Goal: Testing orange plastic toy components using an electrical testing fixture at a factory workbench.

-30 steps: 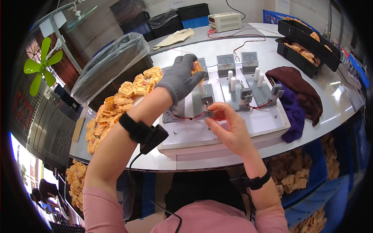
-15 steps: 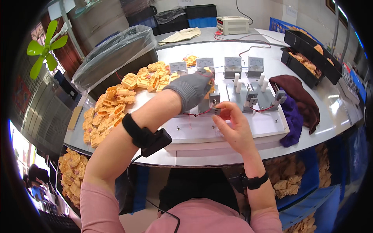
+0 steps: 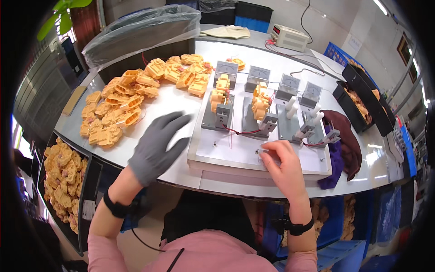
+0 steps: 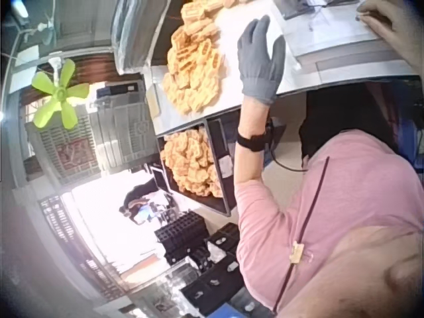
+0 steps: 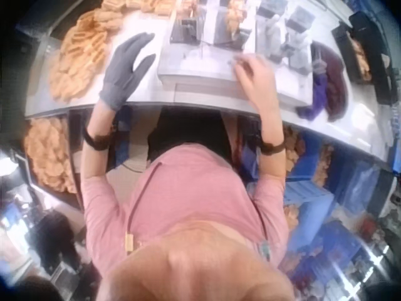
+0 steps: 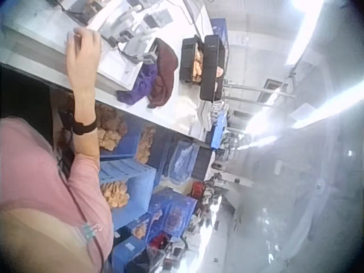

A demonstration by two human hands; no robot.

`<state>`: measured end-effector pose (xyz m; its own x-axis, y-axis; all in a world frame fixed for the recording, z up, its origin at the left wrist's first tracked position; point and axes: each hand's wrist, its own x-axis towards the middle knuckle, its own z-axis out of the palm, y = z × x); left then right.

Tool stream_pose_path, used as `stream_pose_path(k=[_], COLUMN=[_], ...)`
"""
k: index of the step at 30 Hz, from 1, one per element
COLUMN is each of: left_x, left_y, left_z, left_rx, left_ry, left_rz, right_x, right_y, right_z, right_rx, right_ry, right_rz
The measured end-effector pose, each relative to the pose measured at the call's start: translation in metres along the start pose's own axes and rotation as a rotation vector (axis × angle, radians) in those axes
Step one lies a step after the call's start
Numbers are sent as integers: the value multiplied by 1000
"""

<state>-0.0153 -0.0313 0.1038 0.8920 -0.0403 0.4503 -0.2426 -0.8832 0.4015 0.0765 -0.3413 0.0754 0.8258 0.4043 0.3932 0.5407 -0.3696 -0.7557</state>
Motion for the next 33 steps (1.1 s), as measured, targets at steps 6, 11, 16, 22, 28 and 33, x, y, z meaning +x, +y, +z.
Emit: stream_pose_path(k=[6, 11, 16, 22, 28, 33], left_x=[-51, -62, -62, -46, -55, -71], left_y=[-43, -56, -73, -143, -159, -155], left_z=[12, 15, 8, -22, -5, 7], left_rx=[61, 146, 258, 644, 635, 522], left_ry=[-111, -205, -109, 139, 87, 149], left_rz=[-283, -297, -295, -389, -312, -212], right_x=[13, 13, 13, 14, 14, 15], right_y=[1, -1, 0, 0, -1, 2], right_z=[11, 10, 10, 13, 11, 3], right_rx=[-196, -139, -154, -174, -162, -63], right_ry=[-11, 0, 9, 24, 21, -84], right_rz=[-80, -39, -36, -59, -44, 44])
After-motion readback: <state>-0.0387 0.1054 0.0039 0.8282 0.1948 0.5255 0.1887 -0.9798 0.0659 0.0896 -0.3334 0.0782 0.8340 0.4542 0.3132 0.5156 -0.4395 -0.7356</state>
